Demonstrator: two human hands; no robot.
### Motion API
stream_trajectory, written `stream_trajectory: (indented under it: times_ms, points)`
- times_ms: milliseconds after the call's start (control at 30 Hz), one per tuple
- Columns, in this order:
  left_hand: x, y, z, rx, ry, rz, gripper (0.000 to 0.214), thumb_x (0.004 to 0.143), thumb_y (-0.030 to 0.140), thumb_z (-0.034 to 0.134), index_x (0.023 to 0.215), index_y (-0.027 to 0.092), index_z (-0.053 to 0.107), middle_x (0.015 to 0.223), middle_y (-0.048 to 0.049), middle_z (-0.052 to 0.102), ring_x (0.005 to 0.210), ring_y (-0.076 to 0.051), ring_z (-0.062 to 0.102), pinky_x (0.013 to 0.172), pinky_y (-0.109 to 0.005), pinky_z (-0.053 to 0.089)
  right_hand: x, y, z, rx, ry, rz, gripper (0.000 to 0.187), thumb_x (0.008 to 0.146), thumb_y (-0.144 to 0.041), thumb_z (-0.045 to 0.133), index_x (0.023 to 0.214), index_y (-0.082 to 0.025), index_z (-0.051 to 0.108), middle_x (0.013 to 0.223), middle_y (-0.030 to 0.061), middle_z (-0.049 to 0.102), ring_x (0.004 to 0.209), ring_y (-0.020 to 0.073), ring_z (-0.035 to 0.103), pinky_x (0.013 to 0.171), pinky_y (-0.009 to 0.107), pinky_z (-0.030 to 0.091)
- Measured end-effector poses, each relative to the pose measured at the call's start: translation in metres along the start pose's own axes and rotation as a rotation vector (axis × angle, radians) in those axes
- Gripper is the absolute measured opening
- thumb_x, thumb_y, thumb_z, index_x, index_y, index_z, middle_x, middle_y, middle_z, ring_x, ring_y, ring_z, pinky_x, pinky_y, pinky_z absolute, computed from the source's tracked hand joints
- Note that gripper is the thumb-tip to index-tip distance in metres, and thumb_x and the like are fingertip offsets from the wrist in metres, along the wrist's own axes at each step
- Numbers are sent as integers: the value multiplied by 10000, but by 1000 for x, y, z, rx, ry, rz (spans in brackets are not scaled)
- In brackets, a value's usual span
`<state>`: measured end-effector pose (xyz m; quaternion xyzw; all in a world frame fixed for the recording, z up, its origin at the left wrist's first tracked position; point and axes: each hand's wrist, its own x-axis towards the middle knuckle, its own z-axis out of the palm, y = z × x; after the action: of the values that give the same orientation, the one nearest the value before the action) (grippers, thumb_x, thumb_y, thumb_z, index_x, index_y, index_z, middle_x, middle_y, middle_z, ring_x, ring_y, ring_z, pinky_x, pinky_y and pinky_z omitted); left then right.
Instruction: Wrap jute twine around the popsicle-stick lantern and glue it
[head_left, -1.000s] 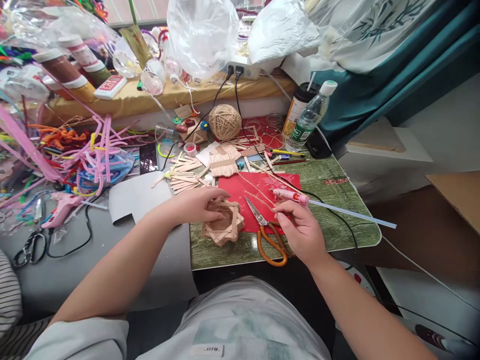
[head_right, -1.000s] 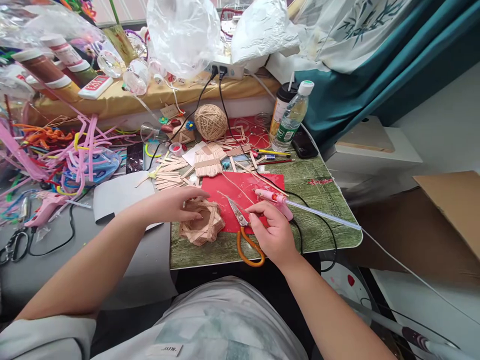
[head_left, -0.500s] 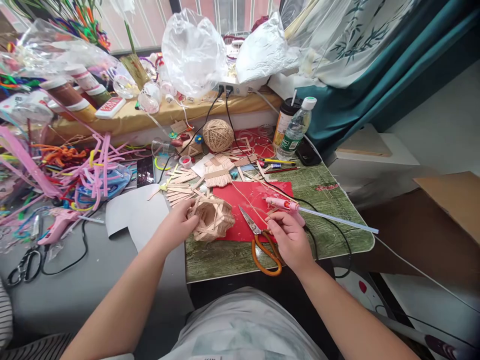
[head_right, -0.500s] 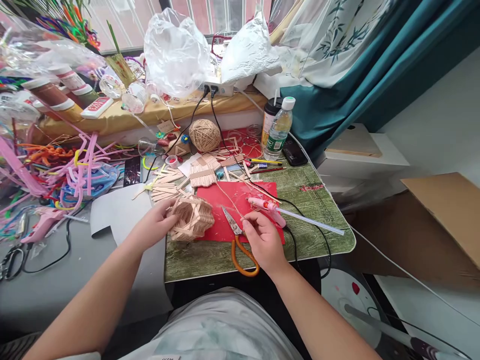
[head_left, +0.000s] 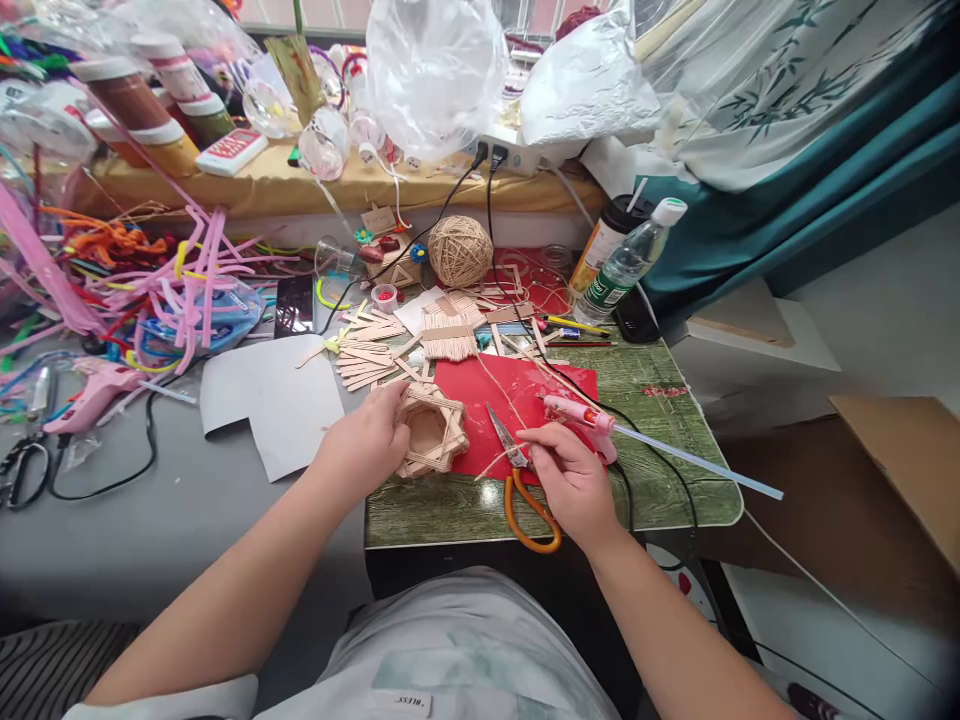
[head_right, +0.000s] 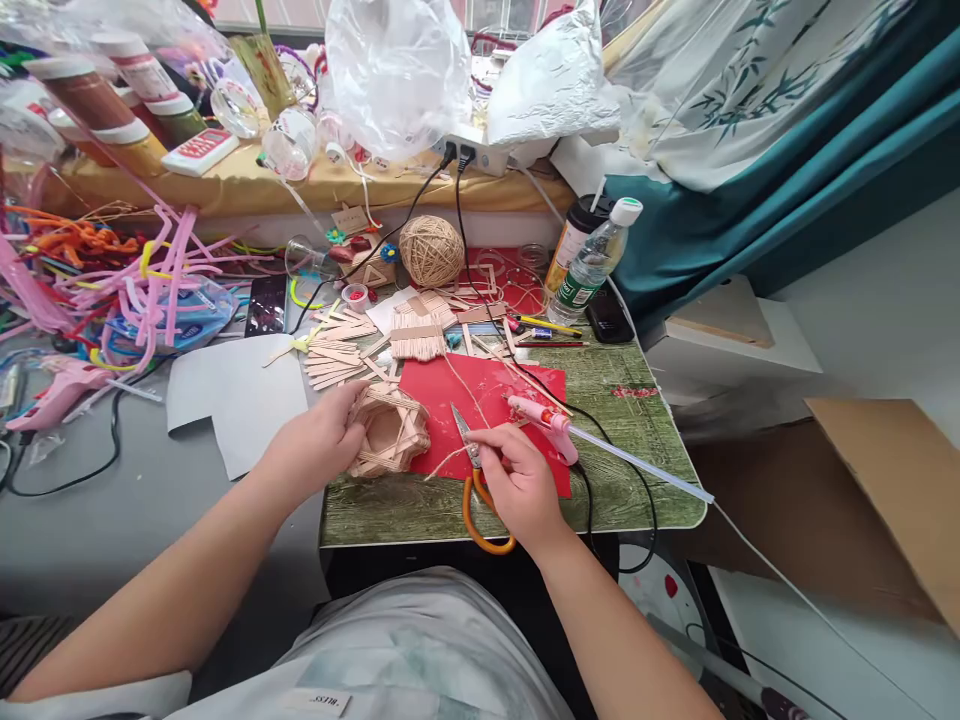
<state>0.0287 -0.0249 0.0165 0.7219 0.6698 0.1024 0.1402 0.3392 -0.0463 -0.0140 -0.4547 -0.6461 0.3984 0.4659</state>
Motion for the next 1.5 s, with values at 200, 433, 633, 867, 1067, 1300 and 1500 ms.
stream_trajectory:
  times_ms: [200, 433, 633, 867, 1067, 1300, 1500]
  points:
    - [9, -9, -23, -14, -50, 98, 726, 976, 661, 603, 1573, 263, 491, 1516, -139, 643, 1269, -373, 681, 919, -428, 570, 7, -1, 5, -47, -75, 24, 207, 1060, -217, 589, 1123, -277, 777, 968, 32, 679, 901, 206, 643, 825, 358, 513]
    - [49, -9, -27, -402, 232, 483, 291, 1058, 413, 612, 904, 230, 779, 876, -50, 792, 853, -207, 716, 825, -357, 549, 23, -8, 14, -73, -130, 42, 145, 1037, -231, 634, 1073, -263, 771, 959, 42, 673, 855, 204, 623, 725, 339, 488]
    - [45, -14, -6, -547, 251, 618, 133, 1035, 240, 622, 1073, 227, 749, 1007, -86, 799, 938, -206, 732, 854, -360, 574, 35, -18, 26, -108, -241, 61, 134, 1059, -310, 645, 990, -252, 745, 883, 36, 648, 753, 192, 586, 651, 339, 461]
    - [38, -16, -12, -426, -21, 789, 240, 1010, 387, 684, 1226, 285, 718, 1236, -96, 787, 1149, -260, 715, 1068, -458, 520, 76, -37, 34, -193, -466, -101, 156, 1096, -290, 581, 975, -243, 668, 924, 44, 656, 873, 210, 624, 820, 374, 515]
    - [37, -18, -8, -345, -58, 734, 761, 919, 614, 753, 1545, 256, 510, 1586, -159, 578, 1486, -362, 514, 1284, -571, 362, 106, -38, 40, -288, -599, -183, 151, 1078, -237, 579, 945, -236, 650, 943, 40, 631, 909, 212, 619, 853, 366, 501]
    - [38, -20, -6, -378, -103, 722, 778, 926, 541, 762, 1590, 254, 476, 1566, -153, 606, 1473, -360, 547, 1270, -560, 410, 105, -30, 45, -268, -664, -166, 177, 1080, -260, 567, 914, -238, 624, 938, 41, 626, 910, 216, 609, 838, 357, 496]
    - [38, -20, -7, -332, -133, 756, 901, 865, 631, 796, 1608, 255, 453, 1580, -160, 586, 1500, -398, 504, 1277, -578, 392, 104, -27, 47, -253, -641, -135, 209, 1082, -282, 583, 883, -235, 624, 920, 34, 619, 883, 205, 598, 831, 352, 492]
